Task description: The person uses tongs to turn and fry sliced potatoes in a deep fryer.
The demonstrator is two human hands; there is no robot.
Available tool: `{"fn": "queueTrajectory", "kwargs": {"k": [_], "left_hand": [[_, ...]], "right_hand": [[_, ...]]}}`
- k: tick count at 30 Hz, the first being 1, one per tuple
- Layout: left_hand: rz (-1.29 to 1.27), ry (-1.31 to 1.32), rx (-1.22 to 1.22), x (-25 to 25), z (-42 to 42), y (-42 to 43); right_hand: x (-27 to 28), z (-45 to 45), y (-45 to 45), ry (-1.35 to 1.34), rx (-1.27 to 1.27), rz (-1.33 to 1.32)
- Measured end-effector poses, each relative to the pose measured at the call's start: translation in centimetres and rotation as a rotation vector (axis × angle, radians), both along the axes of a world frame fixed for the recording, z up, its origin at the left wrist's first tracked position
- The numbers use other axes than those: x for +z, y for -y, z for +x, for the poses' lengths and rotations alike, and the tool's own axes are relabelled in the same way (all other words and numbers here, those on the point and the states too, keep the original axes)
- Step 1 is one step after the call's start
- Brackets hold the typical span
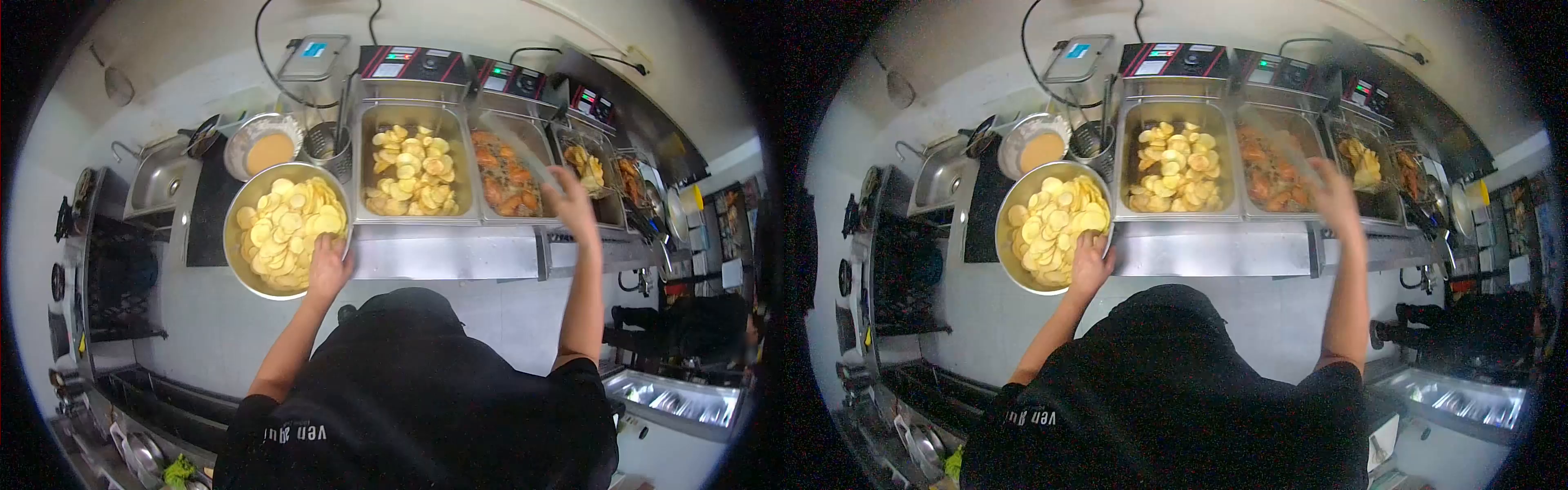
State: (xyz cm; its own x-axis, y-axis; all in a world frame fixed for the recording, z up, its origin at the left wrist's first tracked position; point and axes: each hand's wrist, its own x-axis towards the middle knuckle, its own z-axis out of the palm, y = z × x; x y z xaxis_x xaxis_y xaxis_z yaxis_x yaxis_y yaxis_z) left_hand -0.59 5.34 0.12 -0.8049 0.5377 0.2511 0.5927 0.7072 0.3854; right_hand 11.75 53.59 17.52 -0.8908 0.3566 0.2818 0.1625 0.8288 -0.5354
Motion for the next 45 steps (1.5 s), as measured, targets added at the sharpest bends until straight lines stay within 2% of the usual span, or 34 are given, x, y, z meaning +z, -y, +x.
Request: {"fn": "queueTrajectory", "kwargs": {"k": [1, 3, 5, 9, 11, 20, 27, 29, 36, 38, 39, 41, 42, 44, 45], "left_hand": [[0.016, -0.001, -0.025, -0.1, 0.0, -0.1], [0.032, -0.012, -0.017, -0.2, 0.1, 0.0], [0.033, 0.005, -0.009, -0.5, 0.1, 0.1], [0.071, -0.024, -0.023, -0.2, 0.2, 0.2], [0.064, -0.016, -0.008, -0.2, 0.2, 0.1], [0.129, -0.061, -0.031, -0.7, 0.1, 0.2], [0.125, -0.047, -0.035, -0.8, 0.1, 0.3], [0.117, -0.029, -0.047, -0.8, 0.0, 0.3], [0.121, -0.008, -0.047, -0.4, 0.0, 0.3], [0.104, 0.008, -0.045, -0.4, 0.0, 0.3], [0.103, 0.007, -0.047, -0.4, 0.0, 0.3], [0.107, -0.017, -0.053, -0.3, 0.1, 0.2], [0.107, -0.018, -0.06, -0.3, 0.1, 0.2], [0.094, -0.004, -0.052, -0.2, 0.1, 0.2], [0.091, -0.003, -0.064, -0.2, 0.1, 0.2]], "right_hand": [[-0.9, -1.3, 4.0, -0.003, 0.119, 0.086], [-2.9, -3.5, 9.3, 0.093, 0.173, 0.28], [-3.1, -5.4, 14.1, 0.372, 0.154, 0.378], [-5.3, -7.5, 19.1, 0.305, 0.17, 0.556], [-6.6, -8.7, 20.0, 0.17, 0.133, 0.686], [-9.2, -13.7, 20.2, 0.18, 0.05, 0.789], [-9.0, -16.1, 21.3, 0.161, 0.052, 0.806], [-9.2, -16.8, 21.3, 0.233, 0.058, 0.753], [-8.6, -16.8, 20.0, 0.199, 0.095, 0.707], [-7.4, -15.7, 19.3, 0.246, 0.017, 0.468], [-6.4, -14.9, 18.9, 0.246, 0.014, 0.467], [-4.6, -13.0, 18.1, 0.247, 0.009, 0.2], [-4.3, -12.3, 17.8, 0.247, 0.002, 0.199], [-4.0, -11.0, 17.0, 0.266, -0.103, -0.032], [-4.9, -10.6, 16.2, 0.266, -0.115, -0.037]]}}
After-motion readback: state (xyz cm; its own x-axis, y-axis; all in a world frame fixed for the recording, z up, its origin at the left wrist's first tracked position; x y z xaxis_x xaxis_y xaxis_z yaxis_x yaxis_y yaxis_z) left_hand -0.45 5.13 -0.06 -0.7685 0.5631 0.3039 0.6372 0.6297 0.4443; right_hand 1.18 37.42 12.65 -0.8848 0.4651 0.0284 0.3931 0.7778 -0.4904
